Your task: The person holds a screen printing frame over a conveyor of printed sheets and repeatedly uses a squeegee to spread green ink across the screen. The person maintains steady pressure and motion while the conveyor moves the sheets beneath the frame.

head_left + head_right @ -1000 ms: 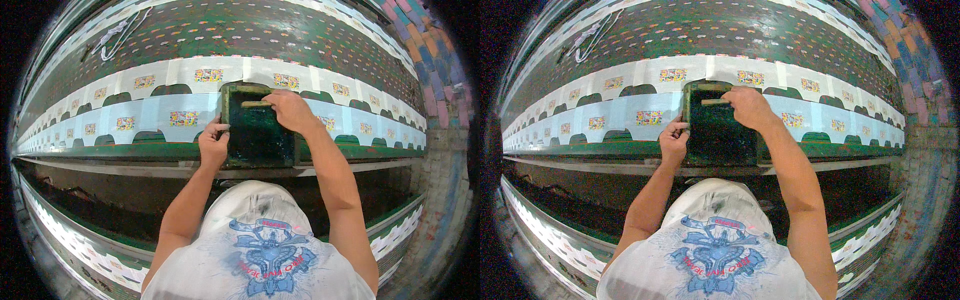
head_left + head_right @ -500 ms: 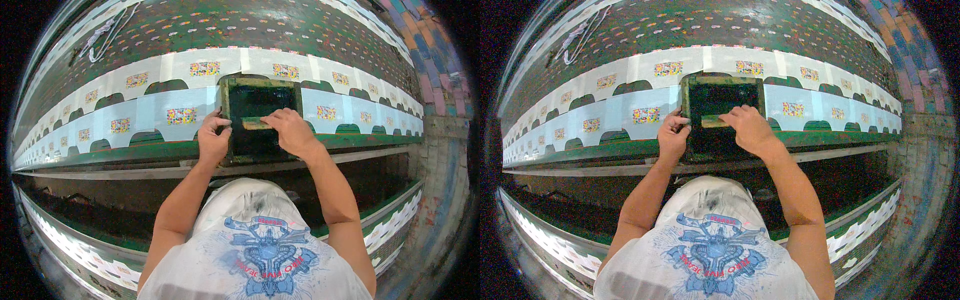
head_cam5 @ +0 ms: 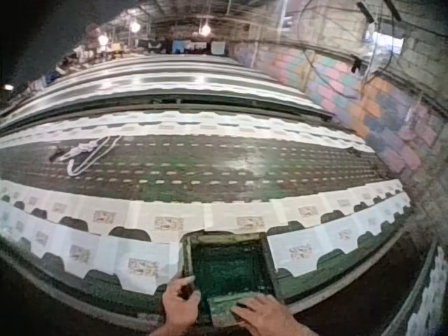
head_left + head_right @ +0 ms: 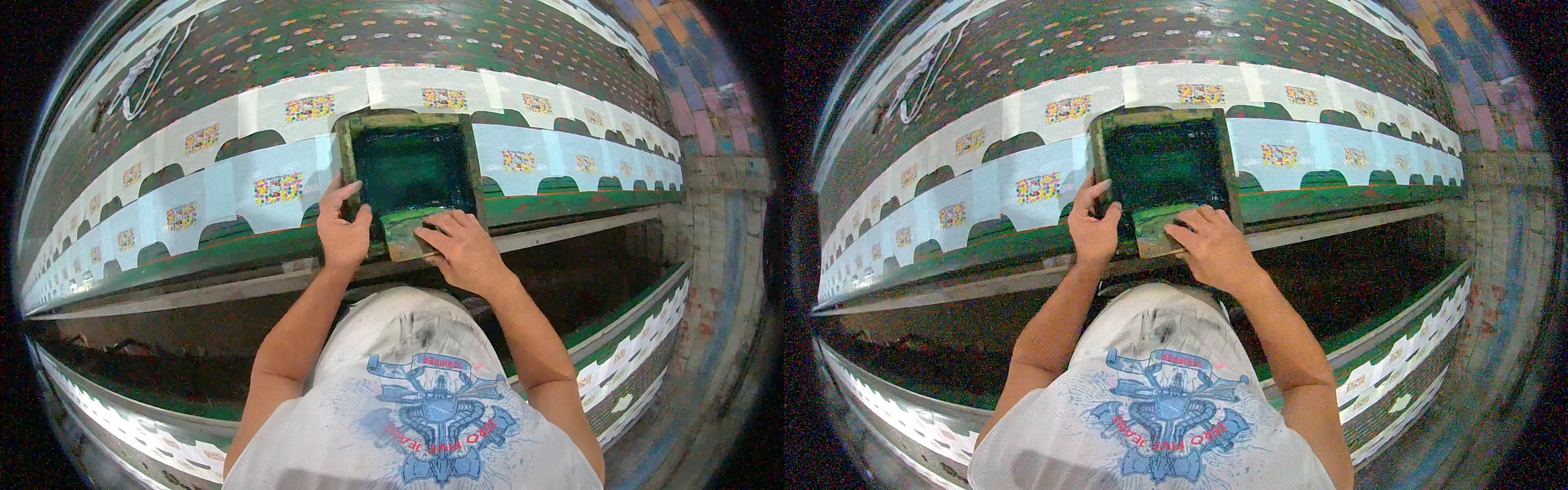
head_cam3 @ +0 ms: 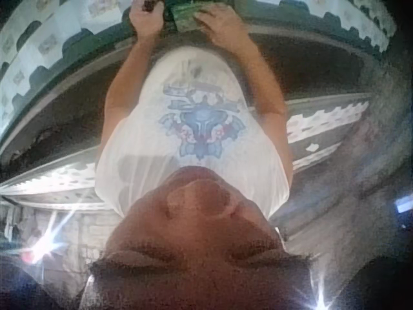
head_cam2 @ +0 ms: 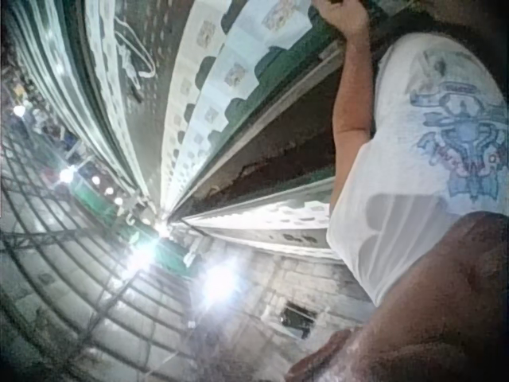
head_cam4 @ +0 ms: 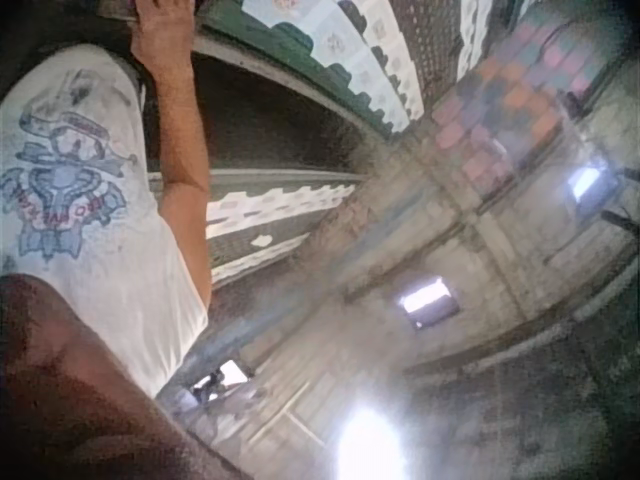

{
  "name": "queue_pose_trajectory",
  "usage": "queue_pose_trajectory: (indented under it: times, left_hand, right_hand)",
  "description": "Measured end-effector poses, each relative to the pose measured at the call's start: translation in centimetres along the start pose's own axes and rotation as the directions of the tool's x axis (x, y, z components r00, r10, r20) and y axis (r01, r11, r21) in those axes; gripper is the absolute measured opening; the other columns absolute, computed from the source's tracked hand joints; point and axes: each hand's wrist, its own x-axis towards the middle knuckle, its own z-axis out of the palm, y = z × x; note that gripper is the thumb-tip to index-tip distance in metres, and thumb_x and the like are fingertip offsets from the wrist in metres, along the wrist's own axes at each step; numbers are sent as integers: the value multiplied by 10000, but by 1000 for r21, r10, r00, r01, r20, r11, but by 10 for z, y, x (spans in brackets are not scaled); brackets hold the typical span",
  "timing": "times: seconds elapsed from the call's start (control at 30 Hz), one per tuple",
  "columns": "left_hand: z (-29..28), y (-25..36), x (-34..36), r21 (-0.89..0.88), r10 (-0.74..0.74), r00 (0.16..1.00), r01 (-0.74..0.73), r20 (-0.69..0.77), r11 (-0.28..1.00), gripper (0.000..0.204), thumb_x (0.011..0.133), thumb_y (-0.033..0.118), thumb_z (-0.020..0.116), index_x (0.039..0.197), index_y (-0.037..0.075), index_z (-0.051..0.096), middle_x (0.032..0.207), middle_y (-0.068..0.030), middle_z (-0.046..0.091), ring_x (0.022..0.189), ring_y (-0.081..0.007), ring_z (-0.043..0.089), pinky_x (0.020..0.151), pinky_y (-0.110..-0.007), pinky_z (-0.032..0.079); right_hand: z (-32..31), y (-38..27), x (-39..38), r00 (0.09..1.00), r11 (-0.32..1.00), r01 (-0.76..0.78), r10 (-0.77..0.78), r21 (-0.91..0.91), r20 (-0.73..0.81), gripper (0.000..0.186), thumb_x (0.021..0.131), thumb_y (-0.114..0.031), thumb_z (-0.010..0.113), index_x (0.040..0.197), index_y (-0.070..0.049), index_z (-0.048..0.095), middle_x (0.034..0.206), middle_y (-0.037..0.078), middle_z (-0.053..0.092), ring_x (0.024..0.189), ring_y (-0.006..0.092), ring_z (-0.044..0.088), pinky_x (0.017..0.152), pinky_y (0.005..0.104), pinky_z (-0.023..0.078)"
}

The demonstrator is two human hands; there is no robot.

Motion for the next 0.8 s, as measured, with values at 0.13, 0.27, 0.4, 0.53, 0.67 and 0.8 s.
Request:
queue_pose_trajectory:
  times: [0.13,0.27,0.4,0.53,0.67,0.8]
  left_hand:
    - [0,9,-2,134,70,997,-71,8,988,494,821,-92,753,1291,57,783,1661,-252,572,1493,-368,587,1263,-431,428]
    - [1,11,-3,28,79,997,-79,-3,996,448,798,-122,730,1207,47,797,1651,-263,582,1521,-359,565,1260,-427,429]
    - [7,25,-6,83,64,998,-62,-21,995,423,797,-147,727,1166,53,783,1706,-293,515,1562,-352,532,1250,-444,432]
    - [51,43,-10,-86,175,984,-172,20,981,441,807,-170,714,1178,65,757,1724,-296,491,1568,-362,525,1258,-453,422]
    - [120,52,-23,16,179,984,-179,-18,984,418,795,-176,712,1137,57,773,1711,-289,510,1557,-348,534,1264,-454,412]
    - [190,45,-31,-102,47,999,-46,-2,994,400,797,-175,700,1132,33,774,1705,-290,519,1554,-349,538,1270,-435,404]
  right_hand:
    - [-2,4,-14,995,995,-9,18,95,-99,432,863,-149,883,1278,-99,773,1392,144,700,1369,407,619,1108,553,511]
    - [9,27,-40,928,974,-94,161,206,-335,422,889,-154,879,1298,-104,783,1451,157,702,1442,429,584,1192,573,469]
    - [9,53,-66,789,838,-212,450,502,-417,376,966,-86,816,1338,-55,777,1467,191,704,1395,369,639,1195,488,486]
    - [17,101,-101,719,599,-135,607,789,-338,347,997,-61,791,1342,-30,775,1421,176,739,1365,315,671,1187,433,497]
    - [-7,150,-134,710,600,-105,604,793,-363,342,986,-69,796,1327,-38,788,1399,155,766,1379,325,670,1218,449,470]
    - [-28,198,-168,687,653,-145,607,743,-399,336,995,-77,783,1330,-50,794,1401,140,778,1441,336,632,1260,468,421]
